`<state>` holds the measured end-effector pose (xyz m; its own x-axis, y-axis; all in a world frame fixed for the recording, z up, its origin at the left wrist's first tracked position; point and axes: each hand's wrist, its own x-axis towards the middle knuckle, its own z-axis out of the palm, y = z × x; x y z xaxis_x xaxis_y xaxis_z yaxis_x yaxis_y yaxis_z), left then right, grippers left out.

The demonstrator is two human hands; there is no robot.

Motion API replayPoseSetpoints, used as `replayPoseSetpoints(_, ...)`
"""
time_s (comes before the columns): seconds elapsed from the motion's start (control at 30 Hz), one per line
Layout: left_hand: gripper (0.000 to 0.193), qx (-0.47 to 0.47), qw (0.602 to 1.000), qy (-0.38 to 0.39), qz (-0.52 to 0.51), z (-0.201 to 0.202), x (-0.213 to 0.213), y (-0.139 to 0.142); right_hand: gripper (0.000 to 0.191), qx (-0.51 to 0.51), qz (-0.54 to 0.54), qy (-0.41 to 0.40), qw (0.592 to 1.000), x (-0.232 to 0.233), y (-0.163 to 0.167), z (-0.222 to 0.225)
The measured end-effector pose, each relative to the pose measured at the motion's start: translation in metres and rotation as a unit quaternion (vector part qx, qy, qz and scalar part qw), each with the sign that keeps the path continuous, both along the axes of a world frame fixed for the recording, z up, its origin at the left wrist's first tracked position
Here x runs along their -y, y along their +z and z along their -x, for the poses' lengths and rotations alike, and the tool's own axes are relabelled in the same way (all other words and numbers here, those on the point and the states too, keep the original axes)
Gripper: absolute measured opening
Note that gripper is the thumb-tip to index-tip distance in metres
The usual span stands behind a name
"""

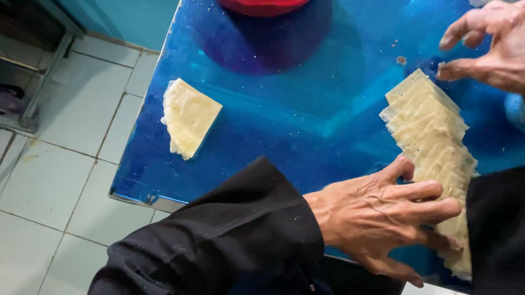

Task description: The person folds thin pastry sheets into triangular pieces and stacks them on a blue table. They then take a folded wrapper, spoon a brown grated filling from a red bowl onto it, and fold the wrapper closed into a filled parcel, repeating this with multiple wrappers.

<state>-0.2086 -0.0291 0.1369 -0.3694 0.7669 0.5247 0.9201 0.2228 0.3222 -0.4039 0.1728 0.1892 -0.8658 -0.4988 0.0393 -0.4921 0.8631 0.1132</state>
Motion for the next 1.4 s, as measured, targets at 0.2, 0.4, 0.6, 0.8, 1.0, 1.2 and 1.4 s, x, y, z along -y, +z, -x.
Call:
replayPoseSetpoints(0.2, 0.054, -0.006, 1.0, 0.001, -0.006, 0.0, -0.001, -0.002, 0.007, -0.125, 0.024, 0.111, 0.986, 0.002, -0.029, -0.031)
replayPoseSetpoints(0.4, 0.054, -0.007, 1.0, 0.002, -0.016, -0.001, 0.0, -0.005, 0.017, -0.239, -0.092, 0.165, 0.953, -0.007, -0.029, -0.074)
replayPoseSetpoints(0.6, 0.054, -0.018, 1.0, 0.011, 0.008, -0.001, 0.0, -0.002, 0.025, -0.291, -0.184, 0.157, 0.926, -0.015, -0.017, -0.1)
replayPoseSetpoints(0.8, 0.056, -0.034, 0.999, 0.014, 0.009, -0.002, -0.001, -0.001, 0.018, -0.229, -0.116, 0.074, 0.964, -0.052, 0.019, -0.13)
replayPoseSetpoints(1.0, 0.059, -0.034, 0.999, 0.007, 0.012, -0.003, -0.006, 0.001, 0.026, -0.156, 0.076, -0.06, 0.983, -0.09, 0.011, -0.255)
replayPoseSetpoints(1.2, 0.063, -0.011, 0.998, -0.001, 0.06, -0.003, -0.004, 0.008, 0.035, -0.102, 0.128, -0.112, 0.98, -0.083, -0.017, -0.309)
replayPoseSetpoints(1.4, 0.072, -0.026, 0.998, 0.016, 0.054, -0.004, -0.006, 0.006, 0.036, -0.127, 0.093, -0.058, 0.986, -0.104, -0.025, -0.302)
